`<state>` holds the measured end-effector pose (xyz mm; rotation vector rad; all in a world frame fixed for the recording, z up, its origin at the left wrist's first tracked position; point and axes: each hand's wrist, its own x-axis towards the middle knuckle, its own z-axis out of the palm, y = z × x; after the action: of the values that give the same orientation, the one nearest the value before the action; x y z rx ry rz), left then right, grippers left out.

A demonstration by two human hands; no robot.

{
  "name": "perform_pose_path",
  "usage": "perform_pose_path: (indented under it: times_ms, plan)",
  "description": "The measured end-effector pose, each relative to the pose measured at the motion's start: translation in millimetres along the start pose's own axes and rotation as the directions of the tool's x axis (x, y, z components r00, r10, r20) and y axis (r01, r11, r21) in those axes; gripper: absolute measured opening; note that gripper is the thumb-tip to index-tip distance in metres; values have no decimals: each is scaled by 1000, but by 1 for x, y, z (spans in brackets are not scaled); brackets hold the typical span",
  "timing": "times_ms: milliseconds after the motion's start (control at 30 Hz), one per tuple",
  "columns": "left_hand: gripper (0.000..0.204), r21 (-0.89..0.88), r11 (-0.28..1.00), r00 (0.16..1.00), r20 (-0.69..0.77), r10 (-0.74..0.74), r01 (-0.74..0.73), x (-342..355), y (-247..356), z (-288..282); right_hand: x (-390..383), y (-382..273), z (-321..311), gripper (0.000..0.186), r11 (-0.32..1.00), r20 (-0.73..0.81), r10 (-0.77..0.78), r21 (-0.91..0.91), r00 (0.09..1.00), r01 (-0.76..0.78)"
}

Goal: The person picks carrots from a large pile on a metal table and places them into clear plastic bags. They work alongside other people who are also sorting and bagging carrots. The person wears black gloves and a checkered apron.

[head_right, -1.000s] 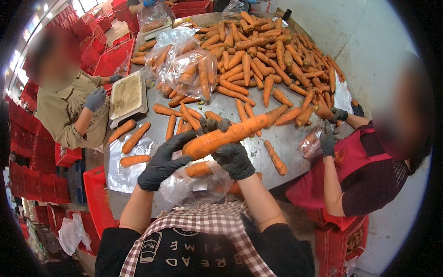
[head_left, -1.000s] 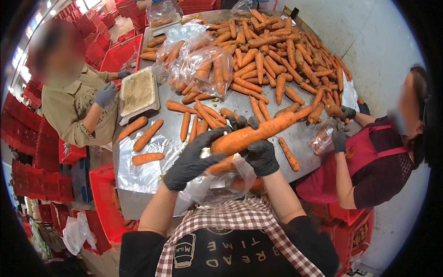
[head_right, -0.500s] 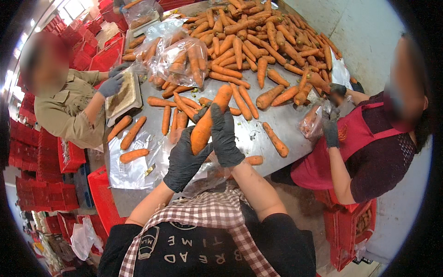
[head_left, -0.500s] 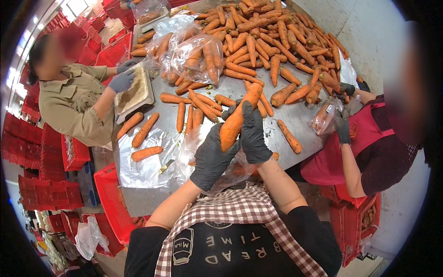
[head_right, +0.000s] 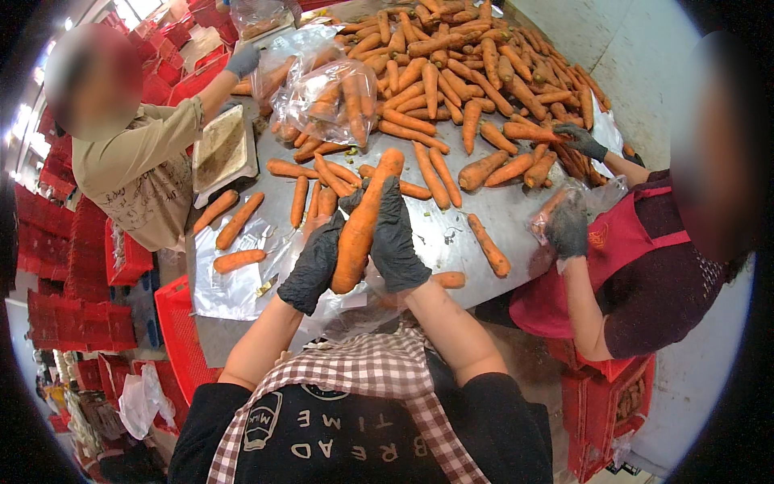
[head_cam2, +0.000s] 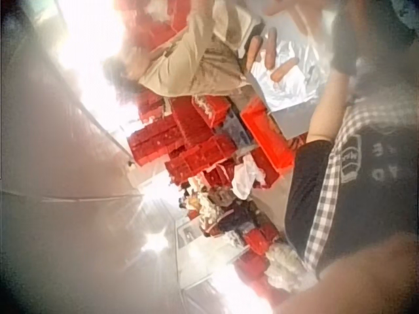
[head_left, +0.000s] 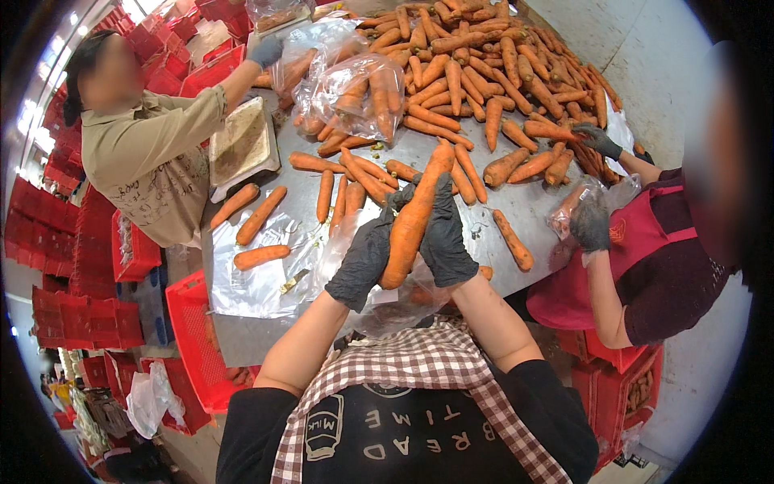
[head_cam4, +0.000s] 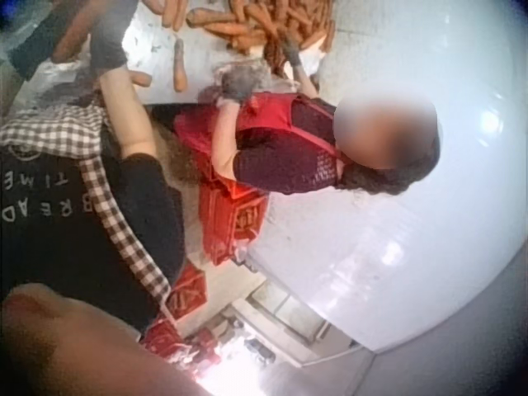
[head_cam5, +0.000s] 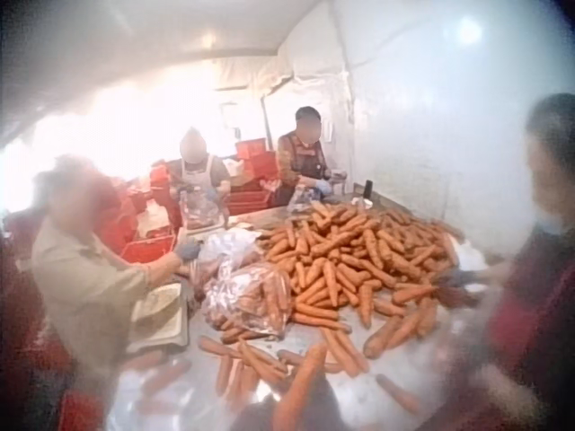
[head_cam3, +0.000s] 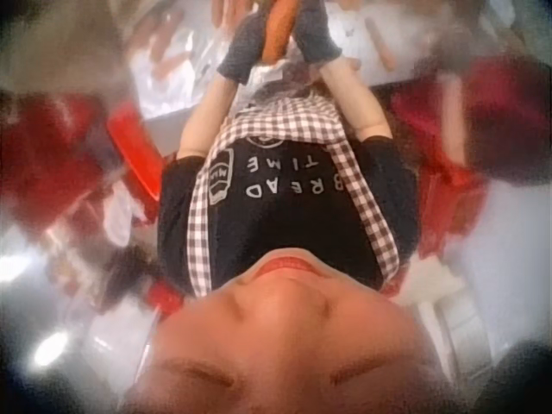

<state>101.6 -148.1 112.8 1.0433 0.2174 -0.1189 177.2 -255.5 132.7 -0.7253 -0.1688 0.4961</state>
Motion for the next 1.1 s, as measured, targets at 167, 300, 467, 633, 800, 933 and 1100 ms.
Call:
perform_pose_path:
  times_ms: [167,300,467,633,800,933,1100]
  plan:
    - [42,15,994,994,-24,-110,111,-12,20,21,-2,-2,-5,64,998,-13,-28,-60,1000,27]
    - [41,149,987,998,-16,-58,59,-18,20,29,-2,0,-12,62,1000,15,5,-24,1000,-5]
    - [55,479,874,997,34,75,-82,-24,20,33,-3,-2,-9,63,995,11,-19,-93,1000,20]
    - [49,544,818,981,58,185,-186,-23,14,32,-5,-4,-6,56,992,52,-11,-124,999,17]
    - [37,356,931,990,-85,117,-80,-19,4,12,-5,-18,-9,44,902,147,17,-428,989,48]
    - [30,902,-96,793,418,442,-422,-16,12,1,-9,-15,-15,53,896,189,68,-444,980,24]
    - [31,325,927,980,-16,200,-184,-21,10,7,-6,-22,-8,57,967,201,149,-234,968,-100]
